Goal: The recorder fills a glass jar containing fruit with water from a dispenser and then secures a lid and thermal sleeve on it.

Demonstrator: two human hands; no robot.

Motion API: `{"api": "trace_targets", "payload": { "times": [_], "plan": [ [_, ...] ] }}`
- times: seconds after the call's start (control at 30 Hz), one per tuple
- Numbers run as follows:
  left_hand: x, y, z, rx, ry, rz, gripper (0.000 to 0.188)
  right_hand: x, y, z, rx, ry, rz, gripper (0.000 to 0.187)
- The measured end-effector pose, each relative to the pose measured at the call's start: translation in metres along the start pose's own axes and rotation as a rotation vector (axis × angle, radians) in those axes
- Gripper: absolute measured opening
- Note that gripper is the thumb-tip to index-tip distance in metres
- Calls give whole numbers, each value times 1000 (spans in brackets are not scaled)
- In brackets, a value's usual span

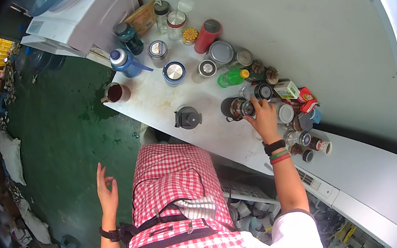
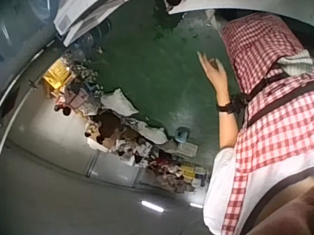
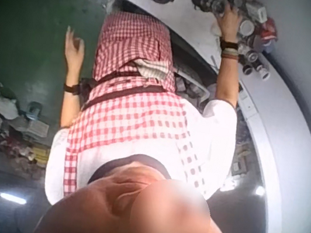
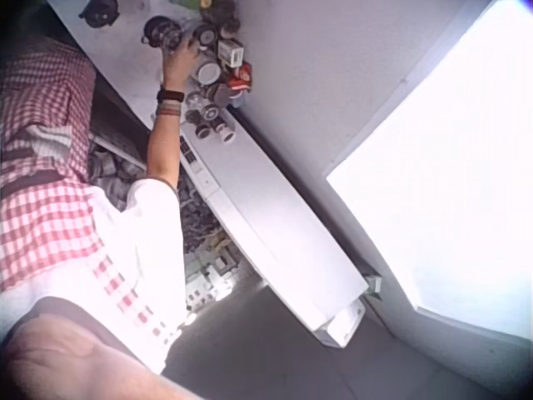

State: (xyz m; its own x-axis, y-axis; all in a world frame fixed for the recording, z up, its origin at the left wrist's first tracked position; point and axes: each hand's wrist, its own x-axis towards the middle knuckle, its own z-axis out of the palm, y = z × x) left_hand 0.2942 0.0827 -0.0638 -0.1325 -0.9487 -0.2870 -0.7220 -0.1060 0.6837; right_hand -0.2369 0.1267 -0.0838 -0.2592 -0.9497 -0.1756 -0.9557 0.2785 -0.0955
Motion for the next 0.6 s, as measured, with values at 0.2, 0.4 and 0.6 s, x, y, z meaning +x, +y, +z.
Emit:
{"api": "trace_targets", "payload": {
  "times": [0.2, 0.4, 0.6],
  "plan": [
    [2, -1, -4, -8, 28, 7, 53, 10, -13, 6, -185, -87, 267, 66],
    [2, -12, -9, -27, 64, 14, 54, 3, 3, 8, -204, 63, -41, 79],
    [-4, -15, -14, -6, 83, 9, 54, 3, 0, 3, -150, -43, 65, 79]
  ]
}}
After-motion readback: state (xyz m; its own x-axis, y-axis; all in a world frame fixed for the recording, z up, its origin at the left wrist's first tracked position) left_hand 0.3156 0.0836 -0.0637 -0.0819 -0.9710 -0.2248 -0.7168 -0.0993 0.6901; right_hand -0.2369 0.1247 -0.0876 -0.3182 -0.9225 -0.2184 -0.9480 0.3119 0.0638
